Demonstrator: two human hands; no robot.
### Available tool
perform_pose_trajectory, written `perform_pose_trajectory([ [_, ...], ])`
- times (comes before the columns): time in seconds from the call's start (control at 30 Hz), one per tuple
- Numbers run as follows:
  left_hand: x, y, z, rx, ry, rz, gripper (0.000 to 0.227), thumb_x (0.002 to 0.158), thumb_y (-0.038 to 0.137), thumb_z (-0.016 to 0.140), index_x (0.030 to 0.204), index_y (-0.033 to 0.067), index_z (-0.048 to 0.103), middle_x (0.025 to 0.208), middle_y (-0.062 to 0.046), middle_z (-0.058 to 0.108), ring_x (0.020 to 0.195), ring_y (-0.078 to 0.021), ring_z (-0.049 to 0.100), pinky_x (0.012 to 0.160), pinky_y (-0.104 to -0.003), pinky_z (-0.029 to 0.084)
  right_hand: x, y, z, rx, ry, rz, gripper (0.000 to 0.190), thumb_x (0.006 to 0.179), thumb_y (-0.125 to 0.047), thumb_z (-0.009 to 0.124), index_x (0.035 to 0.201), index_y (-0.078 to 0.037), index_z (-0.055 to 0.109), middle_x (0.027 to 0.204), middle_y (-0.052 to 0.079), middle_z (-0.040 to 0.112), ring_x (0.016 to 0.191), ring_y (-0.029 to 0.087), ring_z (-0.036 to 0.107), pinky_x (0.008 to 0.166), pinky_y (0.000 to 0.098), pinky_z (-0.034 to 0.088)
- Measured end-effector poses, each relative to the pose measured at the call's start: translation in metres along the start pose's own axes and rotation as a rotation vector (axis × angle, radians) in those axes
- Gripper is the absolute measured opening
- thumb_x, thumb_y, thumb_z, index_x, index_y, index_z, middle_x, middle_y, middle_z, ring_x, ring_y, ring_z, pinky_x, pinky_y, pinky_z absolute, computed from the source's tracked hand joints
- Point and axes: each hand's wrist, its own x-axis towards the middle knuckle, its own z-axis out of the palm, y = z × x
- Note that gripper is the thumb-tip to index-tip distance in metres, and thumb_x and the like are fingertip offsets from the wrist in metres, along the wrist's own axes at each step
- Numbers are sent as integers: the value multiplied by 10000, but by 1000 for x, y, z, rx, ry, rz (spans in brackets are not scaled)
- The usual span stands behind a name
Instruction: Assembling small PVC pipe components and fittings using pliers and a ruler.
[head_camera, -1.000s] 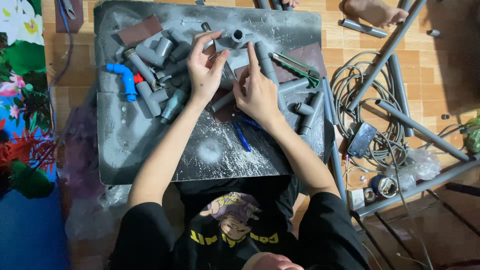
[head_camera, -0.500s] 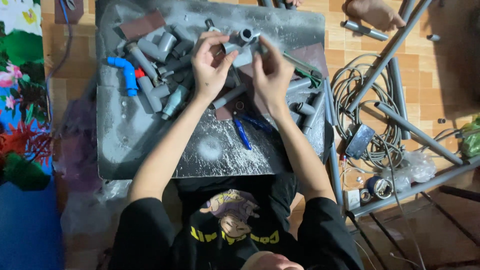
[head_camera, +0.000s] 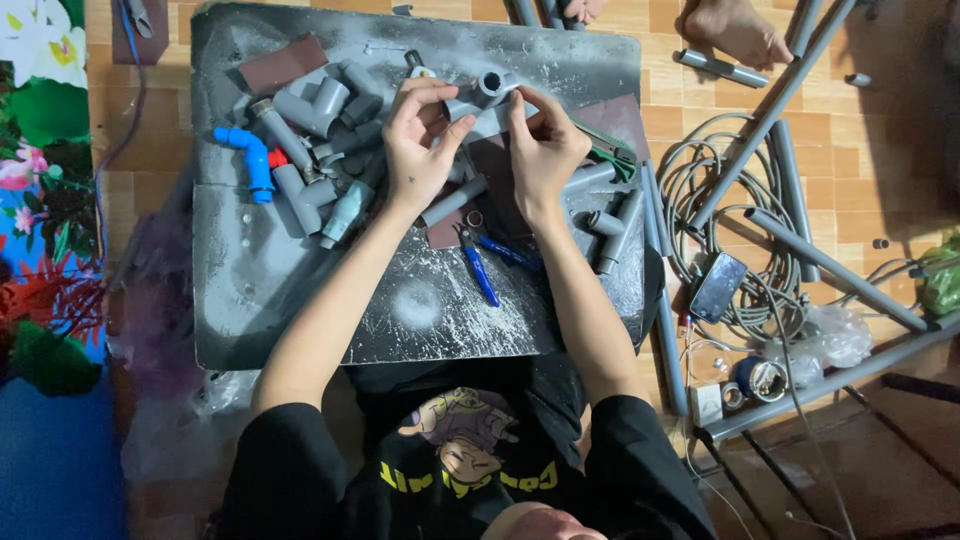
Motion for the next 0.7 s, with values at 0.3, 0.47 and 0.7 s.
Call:
perform_pose_trajectory([
  [0.3,-3,1,-1,16,2,-8,313,983,-66,771,1235,-34,588,1308,-58,514,1193,-163,647,1006,-283,577,-3,3,1,-9,-18,-2,105,935,-92,799,1022,-34,802,574,-61,541,549,-13,437,507,199,353],
  [0.47,0,1,0,-2,0,-22,296,987,-69,761,1225,-30,589,1306,-59,519,1183,-164,655,1006,-287,585,0,1,-2,8,-36,-12,128,940,-92,795,1052,-31,796,586,-56,516,557,0,411,510,212,328],
  [0.7,-2,-7,-2,-13,16,-13,291,988,-87,760,1220,-35,591,1301,-53,504,1162,-145,625,1004,-282,562,-1,4,-2,-56,-13,-46,122,938,-95,798,1037,-25,801,588,-57,496,554,5,404,514,208,330],
])
